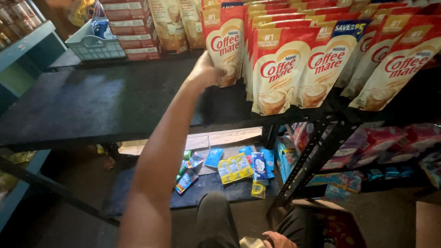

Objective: The person stocks Coffee Mate pouches on a grocery store shelf from a cardboard box.

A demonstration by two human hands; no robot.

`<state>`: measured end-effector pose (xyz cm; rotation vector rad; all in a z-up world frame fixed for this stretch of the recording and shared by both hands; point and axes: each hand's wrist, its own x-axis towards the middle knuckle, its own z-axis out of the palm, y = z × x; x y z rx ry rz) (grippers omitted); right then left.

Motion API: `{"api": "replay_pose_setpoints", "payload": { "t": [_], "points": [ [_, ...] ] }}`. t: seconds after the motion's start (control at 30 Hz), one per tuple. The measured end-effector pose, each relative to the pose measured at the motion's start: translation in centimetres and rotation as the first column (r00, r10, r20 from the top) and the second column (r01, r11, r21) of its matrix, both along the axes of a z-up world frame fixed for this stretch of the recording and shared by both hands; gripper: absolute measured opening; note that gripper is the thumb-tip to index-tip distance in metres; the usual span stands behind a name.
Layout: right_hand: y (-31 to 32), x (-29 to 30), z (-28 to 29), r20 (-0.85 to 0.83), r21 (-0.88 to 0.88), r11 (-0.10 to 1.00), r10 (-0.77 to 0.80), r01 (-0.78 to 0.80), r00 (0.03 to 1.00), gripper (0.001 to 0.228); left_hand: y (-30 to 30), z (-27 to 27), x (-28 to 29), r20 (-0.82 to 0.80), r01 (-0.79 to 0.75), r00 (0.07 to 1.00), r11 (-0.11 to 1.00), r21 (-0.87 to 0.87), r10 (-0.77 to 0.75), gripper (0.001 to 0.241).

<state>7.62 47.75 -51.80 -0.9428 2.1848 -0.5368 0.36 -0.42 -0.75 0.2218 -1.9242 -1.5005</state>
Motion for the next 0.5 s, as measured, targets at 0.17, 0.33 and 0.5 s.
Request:
{"api": "replay_pose_setpoints", "payload": {
  "t": [0.17,0.33,0.5],
  "points": [
    [-0.5,-1.0,-2.5,-0.087,0.022,0.996,0.087,-0.086,0.992,0.041,-0.6,-1.1,-0.2,0.026,-0.025,0.999,0.982,-0.188,0.031,0.06],
    [-0.4,-0.9,-2.7,-0.086,0.018,0.996,0.086,-0.085,0.993,0.041,-0.2,-1.0,-0.5,-0.024,0.084,0.996,0.977,-0.194,-0.09,0.054],
    [-0.2,-1.5,-4.2,-0.099,-0.009,0.997,0.072,-0.073,0.992,0.04,1.3,0.2,0.7,0.188,-0.189,0.955,0.958,-0.218,0.231,0.06]
  ]
}}
